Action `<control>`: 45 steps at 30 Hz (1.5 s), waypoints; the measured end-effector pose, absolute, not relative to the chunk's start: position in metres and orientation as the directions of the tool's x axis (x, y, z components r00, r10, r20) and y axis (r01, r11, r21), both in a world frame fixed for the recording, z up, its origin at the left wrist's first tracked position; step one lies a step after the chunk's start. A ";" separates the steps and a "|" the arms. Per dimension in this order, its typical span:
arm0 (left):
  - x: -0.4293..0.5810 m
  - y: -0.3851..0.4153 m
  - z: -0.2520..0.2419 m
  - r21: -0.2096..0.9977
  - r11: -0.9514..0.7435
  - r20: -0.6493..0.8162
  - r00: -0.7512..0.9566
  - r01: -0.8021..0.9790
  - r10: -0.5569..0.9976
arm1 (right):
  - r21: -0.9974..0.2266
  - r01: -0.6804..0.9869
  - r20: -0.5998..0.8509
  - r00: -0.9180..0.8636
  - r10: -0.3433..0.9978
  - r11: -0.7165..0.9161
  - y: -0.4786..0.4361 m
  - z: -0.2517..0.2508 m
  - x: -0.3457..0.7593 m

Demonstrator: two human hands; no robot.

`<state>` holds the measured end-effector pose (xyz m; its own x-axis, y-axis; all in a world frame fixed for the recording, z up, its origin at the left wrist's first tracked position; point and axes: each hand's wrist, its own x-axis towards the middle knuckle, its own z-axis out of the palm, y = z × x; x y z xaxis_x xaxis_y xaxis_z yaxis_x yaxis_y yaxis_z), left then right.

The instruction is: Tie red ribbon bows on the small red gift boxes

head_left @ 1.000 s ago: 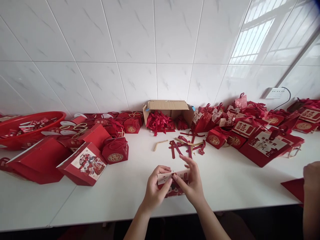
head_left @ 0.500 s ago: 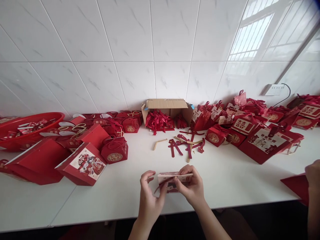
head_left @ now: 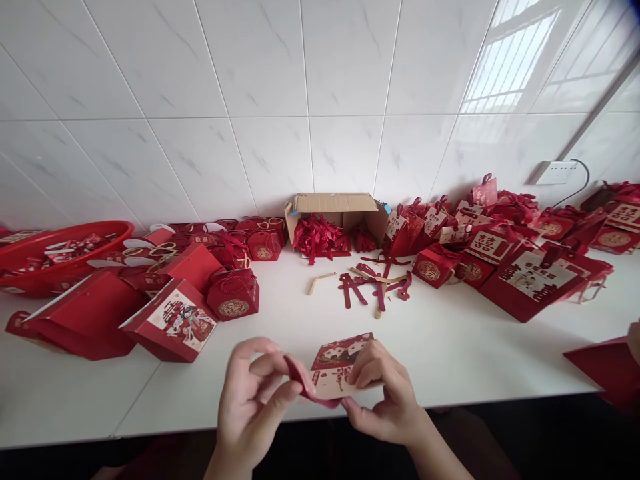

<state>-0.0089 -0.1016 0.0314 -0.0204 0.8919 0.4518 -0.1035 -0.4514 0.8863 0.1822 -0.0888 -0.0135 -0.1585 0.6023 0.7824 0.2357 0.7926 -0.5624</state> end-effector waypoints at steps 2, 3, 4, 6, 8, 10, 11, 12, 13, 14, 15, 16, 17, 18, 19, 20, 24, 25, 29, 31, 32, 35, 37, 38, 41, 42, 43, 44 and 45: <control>-0.004 -0.102 0.036 0.892 -0.445 0.446 -0.002 -0.076 0.895 | -0.532 0.225 0.807 -0.158 0.569 0.816 -0.092 -0.009 0.181; -0.005 -0.100 0.036 0.892 -0.452 0.453 0.056 -0.021 0.890 | -0.522 0.221 0.817 -0.150 0.557 0.824 -0.093 -0.008 0.181; -0.007 -0.099 0.035 0.889 -0.456 0.446 0.137 0.046 0.884 | -0.517 0.217 0.824 -0.139 0.550 0.828 -0.094 -0.007 0.181; -0.012 -0.095 0.032 0.886 -0.431 0.367 0.308 0.172 0.877 | -0.518 0.212 0.827 -0.126 0.549 0.829 -0.094 -0.008 0.183; -0.016 -0.093 0.028 0.889 -0.391 0.276 0.403 0.237 0.873 | -0.529 0.219 0.818 -0.125 0.561 0.820 -0.094 -0.009 0.185; -0.016 -0.093 0.026 0.886 -0.397 0.267 0.437 0.239 0.859 | -0.537 0.227 0.811 -0.129 0.571 0.813 -0.094 -0.010 0.186; -0.015 -0.093 0.025 0.873 -0.431 0.301 0.444 0.227 0.844 | -0.541 0.231 0.806 -0.133 0.577 0.809 -0.094 -0.010 0.187; -0.013 -0.093 0.025 0.852 -0.475 0.351 0.433 0.219 0.830 | -0.544 0.237 0.802 -0.136 0.582 0.805 -0.094 -0.010 0.187; -0.011 -0.093 0.025 0.829 -0.514 0.402 0.407 0.218 0.821 | -0.546 0.243 0.798 -0.140 0.586 0.802 -0.094 -0.010 0.187; -0.009 -0.093 0.024 0.810 -0.542 0.443 0.372 0.223 0.816 | -0.547 0.249 0.795 -0.143 0.589 0.799 -0.094 -0.010 0.187; -0.006 -0.093 0.024 0.802 -0.553 0.468 0.338 0.227 0.817 | -0.550 0.253 0.791 -0.145 0.594 0.796 -0.094 -0.009 0.187; -0.004 -0.092 0.023 0.805 -0.548 0.474 0.309 0.227 0.825 | -0.554 0.255 0.788 -0.147 0.598 0.793 -0.094 -0.009 0.187; -0.002 -0.092 0.023 0.819 -0.529 0.463 0.291 0.220 0.837 | -0.557 0.254 0.785 -0.150 0.601 0.791 -0.095 -0.009 0.187; -0.001 -0.092 0.022 0.837 -0.506 0.443 0.285 0.208 0.850 | -0.560 0.253 0.782 -0.153 0.604 0.789 -0.095 -0.009 0.186; 0.001 -0.093 0.022 0.854 -0.481 0.420 0.284 0.196 0.862 | -0.564 0.251 0.778 -0.157 0.608 0.787 -0.095 -0.009 0.186; 0.002 -0.093 0.021 0.869 -0.458 0.399 0.282 0.186 0.872 | -0.568 0.249 0.776 -0.158 0.611 0.785 -0.095 -0.009 0.186; 0.005 -0.096 0.020 0.901 -0.409 0.361 0.271 0.147 0.892 | -0.580 0.248 0.766 -0.157 0.624 0.776 -0.095 -0.009 0.185; 0.005 -0.096 0.019 0.904 -0.406 0.360 0.271 0.137 0.893 | -0.584 0.247 0.763 -0.157 0.627 0.773 -0.095 -0.009 0.185; 0.004 -0.096 0.018 0.912 -0.394 0.352 0.273 0.117 0.895 | -0.591 0.232 0.759 -0.164 0.630 0.772 -0.095 -0.008 0.185; 0.004 -0.095 0.017 0.908 -0.404 0.362 0.281 0.109 0.889 | -0.593 0.227 0.759 -0.165 0.630 0.773 -0.095 -0.008 0.185; 0.004 -0.095 0.018 0.904 -0.414 0.371 0.288 0.107 0.883 | -0.595 0.226 0.757 -0.166 0.632 0.771 -0.095 -0.007 0.185; 0.004 -0.094 0.019 0.888 -0.447 0.396 0.318 0.106 0.861 | -0.604 0.233 0.745 -0.175 0.644 0.762 -0.095 -0.008 0.186; 0.003 -0.093 0.020 0.883 -0.459 0.404 0.331 0.103 0.853 | -0.608 0.238 0.740 -0.178 0.649 0.758 -0.096 -0.008 0.187; 0.003 -0.093 0.021 0.882 -0.460 0.406 0.334 0.100 0.851 | -0.609 0.238 0.738 -0.179 0.650 0.757 -0.096 -0.008 0.187; 0.001 -0.093 0.021 0.884 -0.457 0.399 0.349 0.101 0.848 | -0.604 0.236 0.743 -0.179 0.645 0.761 -0.096 -0.007 0.187; 0.001 -0.092 0.020 0.884 -0.457 0.395 0.358 0.103 0.846 | -0.603 0.235 0.744 -0.180 0.644 0.762 -0.096 -0.007 0.187; 0.000 -0.092 0.020 0.883 -0.458 0.394 0.365 0.103 0.843 | -0.603 0.234 0.744 -0.181 0.643 0.763 -0.096 -0.007 0.187; 0.000 -0.092 0.020 0.882 -0.460 0.395 0.371 0.101 0.840 | -0.604 0.232 0.743 -0.182 0.644 0.763 -0.096 -0.006 0.187; 0.000 -0.093 0.020 0.881 -0.464 0.399 0.377 0.094 0.835 | -0.604 0.230 0.743 -0.184 0.643 0.763 -0.097 -0.006 0.187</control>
